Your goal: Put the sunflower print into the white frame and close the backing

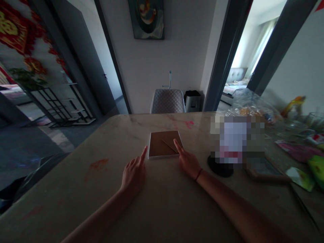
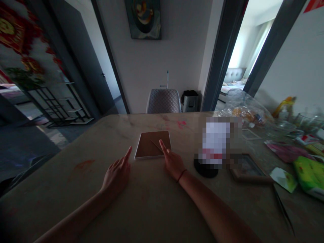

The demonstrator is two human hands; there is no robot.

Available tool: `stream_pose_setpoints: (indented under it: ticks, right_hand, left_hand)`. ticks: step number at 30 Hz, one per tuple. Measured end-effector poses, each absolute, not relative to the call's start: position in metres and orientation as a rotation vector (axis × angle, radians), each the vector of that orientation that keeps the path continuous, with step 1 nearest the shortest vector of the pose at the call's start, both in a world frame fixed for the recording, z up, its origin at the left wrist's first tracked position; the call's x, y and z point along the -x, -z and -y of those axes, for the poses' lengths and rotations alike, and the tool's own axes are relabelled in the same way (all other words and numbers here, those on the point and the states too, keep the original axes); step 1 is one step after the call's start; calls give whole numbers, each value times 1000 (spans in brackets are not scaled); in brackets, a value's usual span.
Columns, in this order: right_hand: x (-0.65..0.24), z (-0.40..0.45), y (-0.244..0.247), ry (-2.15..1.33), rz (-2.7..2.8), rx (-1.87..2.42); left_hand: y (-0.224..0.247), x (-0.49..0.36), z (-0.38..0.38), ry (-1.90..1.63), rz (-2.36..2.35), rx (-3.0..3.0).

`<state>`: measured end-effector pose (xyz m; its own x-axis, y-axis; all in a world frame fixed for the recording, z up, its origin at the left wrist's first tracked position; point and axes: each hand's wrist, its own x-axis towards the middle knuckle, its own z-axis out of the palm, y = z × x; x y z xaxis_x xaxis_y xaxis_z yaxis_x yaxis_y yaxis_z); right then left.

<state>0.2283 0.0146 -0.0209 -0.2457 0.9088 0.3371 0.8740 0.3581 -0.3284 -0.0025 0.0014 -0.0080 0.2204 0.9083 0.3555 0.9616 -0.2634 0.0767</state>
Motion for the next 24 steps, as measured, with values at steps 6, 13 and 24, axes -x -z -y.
stream_pose_setpoints:
  ticks: [6, 13, 24]
  right_hand:
    - [-229, -19, 26, 116, 1852, 1594]
    - [-233, -29, 44, -109, 1892, 1567]
    - [-224, -15, 16, -422, 1241, 1263]
  left_hand:
    - [11, 5, -2, 763, 1669, 2238]
    - [20, 7, -8, 557, 1621, 2547]
    - [12, 2, 0, 495, 1286, 2861]
